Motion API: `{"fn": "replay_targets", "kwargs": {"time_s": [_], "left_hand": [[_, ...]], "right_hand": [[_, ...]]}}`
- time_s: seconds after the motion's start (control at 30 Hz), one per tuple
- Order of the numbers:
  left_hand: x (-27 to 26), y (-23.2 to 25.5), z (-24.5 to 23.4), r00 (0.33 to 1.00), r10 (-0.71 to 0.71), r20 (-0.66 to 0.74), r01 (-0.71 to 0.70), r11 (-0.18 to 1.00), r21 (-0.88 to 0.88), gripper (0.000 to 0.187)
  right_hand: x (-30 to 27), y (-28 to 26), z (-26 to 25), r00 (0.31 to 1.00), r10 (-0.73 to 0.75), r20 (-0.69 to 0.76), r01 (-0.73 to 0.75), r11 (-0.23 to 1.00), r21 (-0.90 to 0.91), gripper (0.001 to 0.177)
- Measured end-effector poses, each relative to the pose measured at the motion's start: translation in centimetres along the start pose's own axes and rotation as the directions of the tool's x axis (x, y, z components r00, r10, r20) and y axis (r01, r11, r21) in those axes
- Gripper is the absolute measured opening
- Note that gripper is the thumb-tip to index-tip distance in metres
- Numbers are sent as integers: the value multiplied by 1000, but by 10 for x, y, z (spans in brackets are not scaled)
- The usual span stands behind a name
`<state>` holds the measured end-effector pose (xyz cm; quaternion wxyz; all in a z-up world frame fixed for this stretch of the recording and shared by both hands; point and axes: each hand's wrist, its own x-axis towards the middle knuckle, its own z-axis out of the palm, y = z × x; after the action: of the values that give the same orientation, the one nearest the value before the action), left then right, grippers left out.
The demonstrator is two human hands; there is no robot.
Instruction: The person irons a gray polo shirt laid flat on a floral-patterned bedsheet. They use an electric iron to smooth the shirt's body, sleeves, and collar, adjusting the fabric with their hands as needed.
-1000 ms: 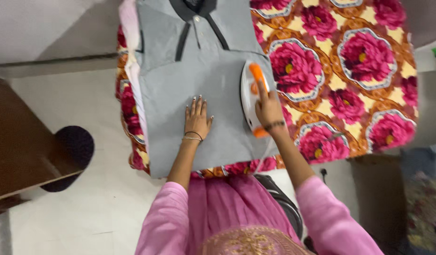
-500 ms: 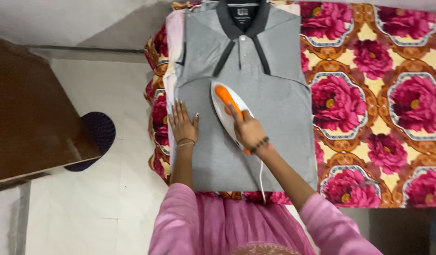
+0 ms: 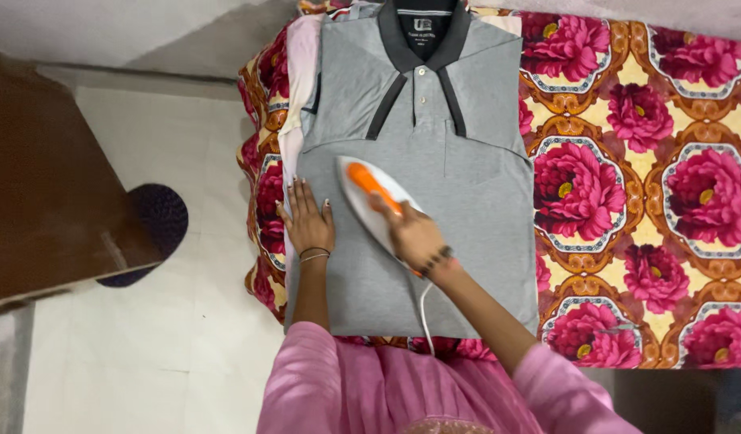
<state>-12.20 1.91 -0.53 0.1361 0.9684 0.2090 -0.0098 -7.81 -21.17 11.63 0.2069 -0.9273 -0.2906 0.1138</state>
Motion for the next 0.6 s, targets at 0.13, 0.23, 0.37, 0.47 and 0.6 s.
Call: {"fn": "replay_targets", "kwargs": {"time_s": [0.13,0.23,0.37,0.47,0.6], "left_hand": [[2,1,2,997,45,-56,-43,999,27,68],[0,9,-2,999,24,-45,-17,989,148,68],[-23,53,5,997,82,-16,-79,987,140,67],[-68,93,21,928,371,-24,-371,925,-75,66],[-137,118,22,865,460,198,-460,887,-49,68]], "right_hand": [[-35,48,-6,959,119,-258,-147,985,-90,67],[-39,76,-13,940,165,-300,-195,978,-74,70],[-75,87,-18,922,234,-308,-261,964,-48,70],[-121,97,-21,869,350,-350,-389,920,-44,73],[-178,119,-30,828,407,-385,-479,871,-111,76]]}}
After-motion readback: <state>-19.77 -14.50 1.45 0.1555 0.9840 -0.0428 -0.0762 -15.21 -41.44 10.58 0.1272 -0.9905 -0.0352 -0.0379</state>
